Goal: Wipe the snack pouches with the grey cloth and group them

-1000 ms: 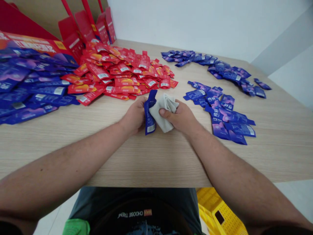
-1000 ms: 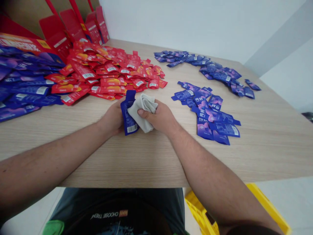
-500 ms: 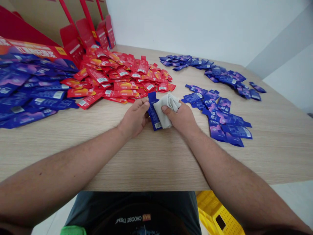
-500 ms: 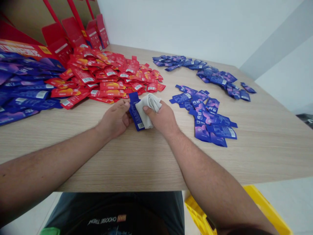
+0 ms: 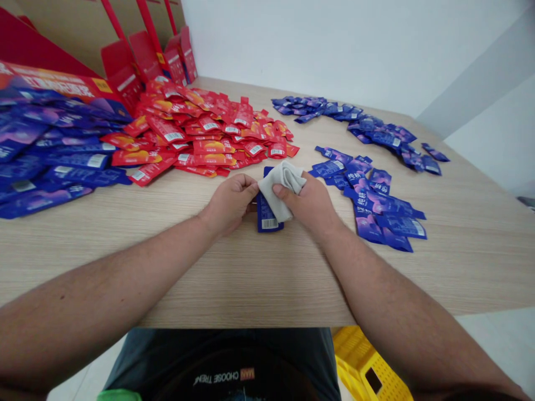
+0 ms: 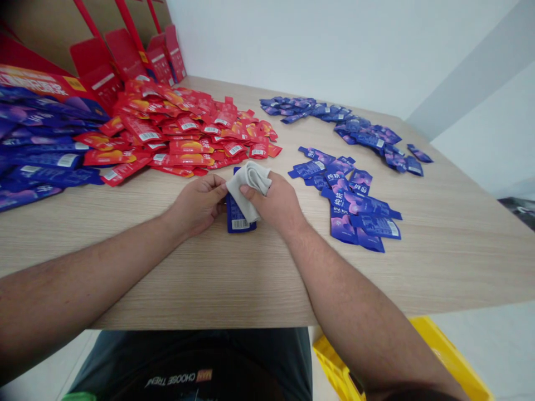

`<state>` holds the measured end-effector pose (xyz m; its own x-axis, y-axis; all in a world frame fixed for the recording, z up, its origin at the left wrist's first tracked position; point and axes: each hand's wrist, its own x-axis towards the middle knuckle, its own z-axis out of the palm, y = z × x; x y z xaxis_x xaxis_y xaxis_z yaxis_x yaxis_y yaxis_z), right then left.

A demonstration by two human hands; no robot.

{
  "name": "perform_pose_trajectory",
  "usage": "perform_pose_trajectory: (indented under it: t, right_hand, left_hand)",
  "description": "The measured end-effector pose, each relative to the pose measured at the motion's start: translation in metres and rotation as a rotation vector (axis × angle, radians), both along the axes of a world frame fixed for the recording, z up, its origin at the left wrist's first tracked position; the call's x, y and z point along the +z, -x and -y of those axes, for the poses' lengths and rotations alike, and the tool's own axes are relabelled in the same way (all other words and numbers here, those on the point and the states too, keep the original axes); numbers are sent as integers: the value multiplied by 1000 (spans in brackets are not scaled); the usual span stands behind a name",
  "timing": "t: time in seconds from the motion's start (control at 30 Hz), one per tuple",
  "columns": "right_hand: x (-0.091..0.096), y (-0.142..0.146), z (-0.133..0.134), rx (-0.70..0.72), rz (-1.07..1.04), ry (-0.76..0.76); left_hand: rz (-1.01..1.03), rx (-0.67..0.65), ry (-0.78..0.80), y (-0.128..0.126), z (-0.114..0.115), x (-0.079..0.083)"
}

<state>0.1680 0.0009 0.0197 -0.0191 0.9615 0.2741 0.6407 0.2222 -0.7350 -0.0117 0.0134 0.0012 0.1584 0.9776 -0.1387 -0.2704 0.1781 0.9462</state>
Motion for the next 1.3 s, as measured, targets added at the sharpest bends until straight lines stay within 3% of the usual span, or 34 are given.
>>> perform_pose_trajectory:
  t: [0.07, 0.2, 0.33, 0.47, 0.57, 0.67, 0.8, 1.03, 1.17, 1.3]
  right_hand:
    - [1, -2, -1, -37, 12, -11]
    - [1, -3, -2, 82, -5, 43]
    - [0, -5, -4, -13, -18, 37]
    - [2, -8, -5, 19, -11, 17]
    - [3, -10, -6, -32, -21, -17]
    - [3, -10, -6, 28, -20, 13]
    - [4, -9, -6, -13, 8, 14]
    - [9, -6, 0, 61, 52, 76]
    - [12, -1, 7, 235, 150, 184]
    - [14, 3, 11, 182, 237, 105]
  left_hand:
    - [-9, 2, -9, -1, -1, -1]
    - [-2, -21, -43, -1, 0, -1]
    - [19, -73, -125, 1, 1, 0]
    - [-80, -110, -174, 5, 2, -3]
    - [-120, -163, -229, 6, 2, -4]
    - [-180, -176, -255, 7, 3, -4]
    - [-146, -178, -254, 6, 3, -5]
    - [-99, -67, -139, 4, 0, -4]
    - [-11, -7, -46, 1, -2, 1]
    - [-38, 26, -48, -1, -2, 3]
